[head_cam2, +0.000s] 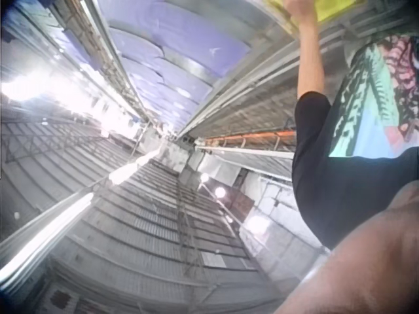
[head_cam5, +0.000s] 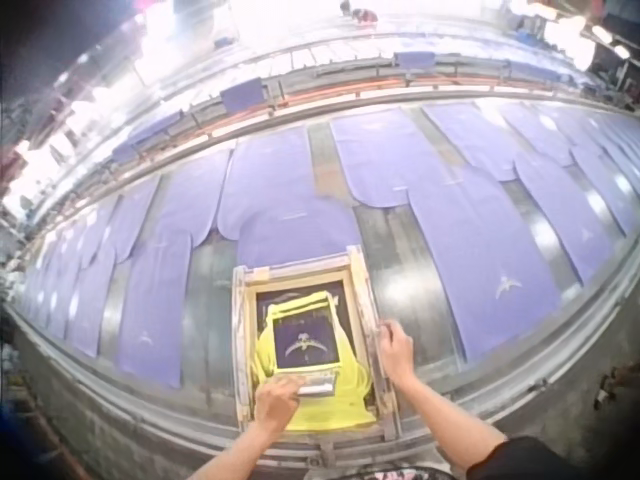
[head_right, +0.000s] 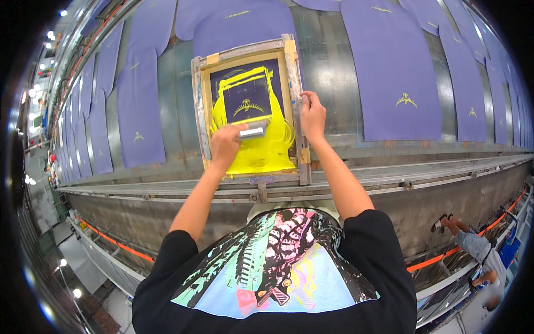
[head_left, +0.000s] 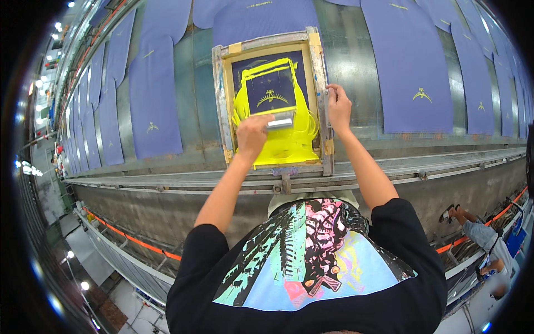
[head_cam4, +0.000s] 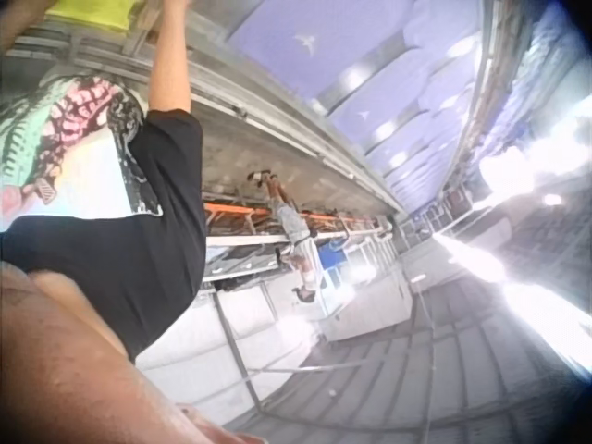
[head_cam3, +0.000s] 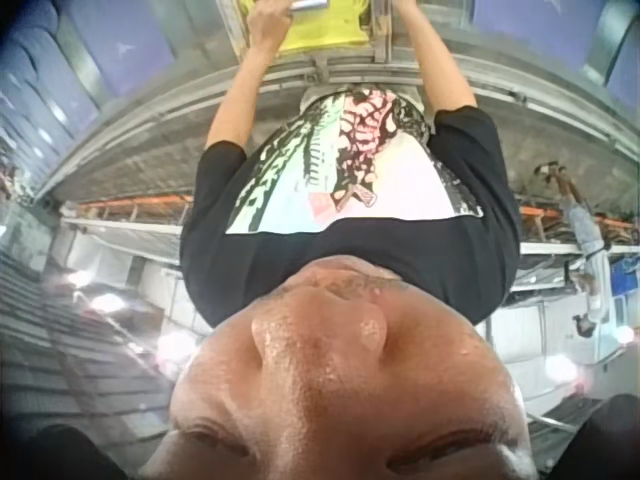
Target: The person uses a squeegee to apply yellow ink through a screen-printing frame onto purple t-shirts laid out on a conveyor table. They repeatedly pull the squeegee across the frame to transfer the design, then lift the frame to move to the next shirt.
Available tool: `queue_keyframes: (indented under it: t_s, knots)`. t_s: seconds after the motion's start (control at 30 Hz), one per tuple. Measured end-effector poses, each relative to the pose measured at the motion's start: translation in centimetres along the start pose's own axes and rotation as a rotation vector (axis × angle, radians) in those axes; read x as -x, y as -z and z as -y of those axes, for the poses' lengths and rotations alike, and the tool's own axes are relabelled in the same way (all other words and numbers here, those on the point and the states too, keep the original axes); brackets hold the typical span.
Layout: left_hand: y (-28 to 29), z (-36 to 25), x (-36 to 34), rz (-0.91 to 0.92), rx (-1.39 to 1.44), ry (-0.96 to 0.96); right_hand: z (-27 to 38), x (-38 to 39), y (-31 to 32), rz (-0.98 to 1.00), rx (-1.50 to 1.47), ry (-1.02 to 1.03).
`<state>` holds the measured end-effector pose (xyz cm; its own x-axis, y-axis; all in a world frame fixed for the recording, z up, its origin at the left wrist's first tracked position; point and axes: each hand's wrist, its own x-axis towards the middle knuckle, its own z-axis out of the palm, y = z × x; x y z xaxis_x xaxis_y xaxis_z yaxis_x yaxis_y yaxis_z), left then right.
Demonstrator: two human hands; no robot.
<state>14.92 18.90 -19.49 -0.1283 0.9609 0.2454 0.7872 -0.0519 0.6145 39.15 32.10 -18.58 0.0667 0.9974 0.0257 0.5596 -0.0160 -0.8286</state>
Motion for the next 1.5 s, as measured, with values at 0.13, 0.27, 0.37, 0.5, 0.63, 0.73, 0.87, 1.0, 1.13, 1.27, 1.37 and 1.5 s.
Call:
queue_keyframes:
  t_s: [0.13, 0.27, 0.37, 0.5, 0.63, 0.73, 0.87, 1.0, 1.13, 1.27, 1.37, 1.5]
  knots:
    - [1.4, 5.8, -11.3, 0.169, -0.208, 0.207, 0.2, 0.1, -1.8, 0.019, -0.050, 0.022]
    - [1.9, 6.6, -15.9, 0.164, -0.283, 0.163, 0.2, 0.6, -2.7, 0.043, -0.063, 0.000]
    - [0.5, 6.4, -14.7, 0.100, -0.275, 0.144, 0.2, -0.6, -2.9, 0.031, -0.097, 0.025]
    - [-1.0, 3.4, -8.2, 0.048, -0.163, 0.119, -0.8, -2.0, -2.7, 0.021, -0.046, 0.038]
    - [-2.5, 1.2, -0.7, 0.026, -0.135, -0.007, -1.8, -4.1, -2.3, 0.083, -0.073, -0.013]
    - [-4.7, -0.4, 1.2, -0.029, -0.043, -0.106, -6.2, -7.1, -1.8, 0.068, -0.080, 0.015]
    - [-4.6, -3.1, 3.4, -0.045, -0.033, -0.058, -1.1, -8.1, 0.5, 0.010, 0.037, 0.119]
    - [-3.3, -4.7, 3.5, -0.010, 0.016, -0.014, 1.7, -6.5, 1.6, -0.017, 0.018, 0.135]
    - [1.6, -0.6, 4.9, -0.002, 0.061, 0.014, 4.9, -1.4, -3.3, 0.024, -0.026, 0.104]
    - [5.1, 1.6, 5.3, 0.015, 0.028, 0.076, 7.9, -0.1, -6.5, 0.044, -0.089, 0.160]
    - [5.4, 1.1, 4.1, 0.031, -0.001, 0.104, 7.4, -1.1, -7.0, 0.037, -0.105, 0.190]
    - [4.4, 1.1, 5.5, 0.050, -0.068, 0.095, 6.4, -0.3, -6.7, 0.082, -0.087, 0.136]
